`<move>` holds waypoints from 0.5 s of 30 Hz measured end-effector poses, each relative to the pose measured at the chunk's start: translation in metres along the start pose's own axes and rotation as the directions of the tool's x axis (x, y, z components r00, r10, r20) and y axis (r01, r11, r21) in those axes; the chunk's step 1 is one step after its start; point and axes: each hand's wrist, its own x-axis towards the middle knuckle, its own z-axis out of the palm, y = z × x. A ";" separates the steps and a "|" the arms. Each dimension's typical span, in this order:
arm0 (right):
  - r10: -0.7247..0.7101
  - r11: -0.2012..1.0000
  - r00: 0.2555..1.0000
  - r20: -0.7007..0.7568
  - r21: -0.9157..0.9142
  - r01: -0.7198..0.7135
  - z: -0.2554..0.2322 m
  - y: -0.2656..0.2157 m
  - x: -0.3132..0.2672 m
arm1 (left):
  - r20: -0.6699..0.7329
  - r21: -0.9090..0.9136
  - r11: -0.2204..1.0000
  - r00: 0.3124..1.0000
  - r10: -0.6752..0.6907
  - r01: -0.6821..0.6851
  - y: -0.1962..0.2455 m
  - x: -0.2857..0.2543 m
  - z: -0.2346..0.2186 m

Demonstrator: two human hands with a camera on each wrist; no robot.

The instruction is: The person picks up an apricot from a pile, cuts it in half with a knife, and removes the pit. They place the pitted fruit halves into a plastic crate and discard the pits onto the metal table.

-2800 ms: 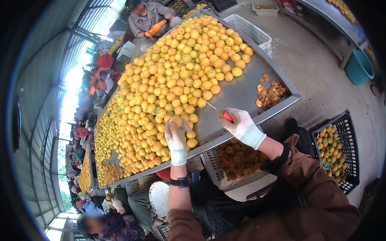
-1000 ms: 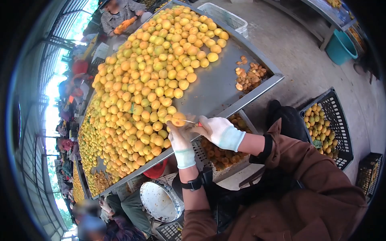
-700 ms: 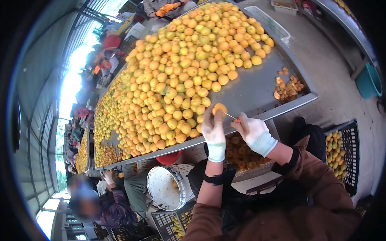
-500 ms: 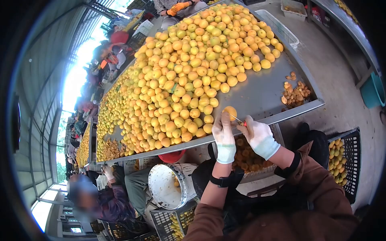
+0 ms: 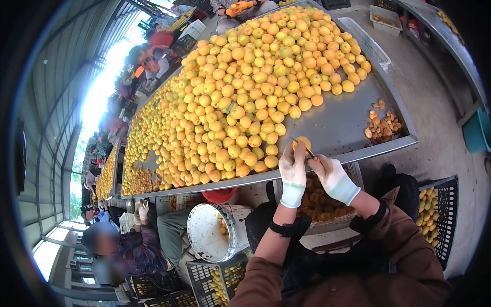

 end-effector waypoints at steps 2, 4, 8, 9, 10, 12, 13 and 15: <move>0.168 0.956 0.968 0.186 0.211 -0.206 -0.005 0.004 0.001 | 0.007 -0.015 0.996 0.996 0.091 -0.091 -0.002 0.001 0.003; 0.190 0.934 0.953 0.234 0.256 -0.249 -0.010 0.004 0.002 | 0.032 0.017 0.997 0.997 0.074 -0.074 0.003 0.000 0.001; 0.131 0.966 0.963 0.234 0.189 -0.177 -0.018 -0.001 0.005 | 0.034 0.115 0.960 0.967 0.254 -0.256 -0.007 0.005 -0.004; 0.131 0.966 0.963 0.234 0.188 -0.177 -0.020 -0.002 0.004 | -0.018 0.048 0.979 0.979 0.201 -0.200 -0.012 0.006 -0.006; 0.089 0.983 0.972 0.218 0.135 -0.121 -0.022 -0.003 0.003 | -0.066 -0.023 0.989 0.988 0.142 -0.144 -0.006 0.008 -0.011; 0.051 0.995 0.978 0.203 0.079 -0.068 -0.024 -0.005 0.002 | -0.140 -0.036 0.996 0.987 0.074 -0.080 -0.010 0.019 -0.026; 0.124 0.975 0.977 0.175 0.161 -0.152 -0.026 -0.006 0.002 | -0.143 -0.011 0.995 0.985 0.096 -0.098 -0.002 0.017 -0.028; 0.059 0.997 0.998 0.037 0.053 -0.061 -0.031 0.011 0.001 | -0.100 0.045 0.988 0.983 0.153 -0.149 0.007 0.011 -0.025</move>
